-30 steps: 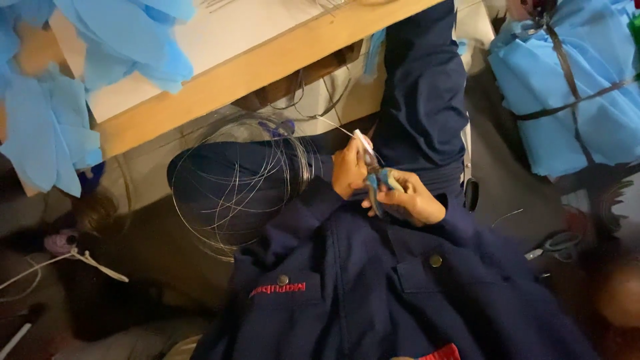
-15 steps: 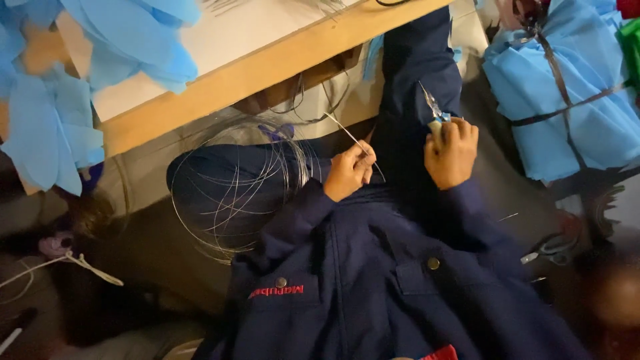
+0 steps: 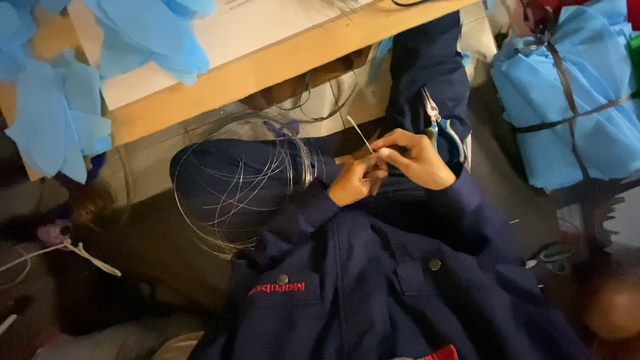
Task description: Cutting and shaping wire segments from a coil to prepare them for a frame.
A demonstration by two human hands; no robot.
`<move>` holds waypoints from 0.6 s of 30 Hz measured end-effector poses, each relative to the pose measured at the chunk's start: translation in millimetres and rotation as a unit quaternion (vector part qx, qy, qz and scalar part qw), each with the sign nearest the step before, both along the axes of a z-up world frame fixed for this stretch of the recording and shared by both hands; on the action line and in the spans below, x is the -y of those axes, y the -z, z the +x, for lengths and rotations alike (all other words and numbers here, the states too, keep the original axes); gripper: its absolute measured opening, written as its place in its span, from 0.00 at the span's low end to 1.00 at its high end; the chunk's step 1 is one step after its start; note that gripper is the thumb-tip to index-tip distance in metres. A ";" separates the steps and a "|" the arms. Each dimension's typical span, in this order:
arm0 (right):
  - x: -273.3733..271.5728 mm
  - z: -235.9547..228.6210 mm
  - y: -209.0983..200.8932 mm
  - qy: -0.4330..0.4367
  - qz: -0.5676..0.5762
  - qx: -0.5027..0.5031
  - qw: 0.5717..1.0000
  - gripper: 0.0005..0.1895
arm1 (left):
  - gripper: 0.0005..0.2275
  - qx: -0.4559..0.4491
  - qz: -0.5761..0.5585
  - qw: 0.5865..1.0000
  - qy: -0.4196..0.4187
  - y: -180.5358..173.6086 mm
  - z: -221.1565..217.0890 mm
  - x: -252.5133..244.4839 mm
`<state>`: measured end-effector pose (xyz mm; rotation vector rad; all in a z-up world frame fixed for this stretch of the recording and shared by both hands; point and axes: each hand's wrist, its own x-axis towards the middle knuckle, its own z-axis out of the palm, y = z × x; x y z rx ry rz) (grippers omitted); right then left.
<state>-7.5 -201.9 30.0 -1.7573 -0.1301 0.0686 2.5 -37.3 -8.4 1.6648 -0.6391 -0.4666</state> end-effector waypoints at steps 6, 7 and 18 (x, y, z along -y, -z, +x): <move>-5.0 6.9 8.4 0.009 0.040 -0.037 0.998 0.03 | 0.04 -0.007 -0.036 0.998 -0.048 50.0 -5.9 5.8; -3.6 9.8 9.6 0.034 0.043 -0.029 0.998 0.03 | 0.04 0.018 -0.042 0.995 -0.091 64.1 -3.7 10.0; -22.2 141.7 -144.2 0.053 -0.339 0.379 0.859 0.03 | 0.14 -0.265 -0.394 0.874 -0.104 56.5 -0.9 -9.8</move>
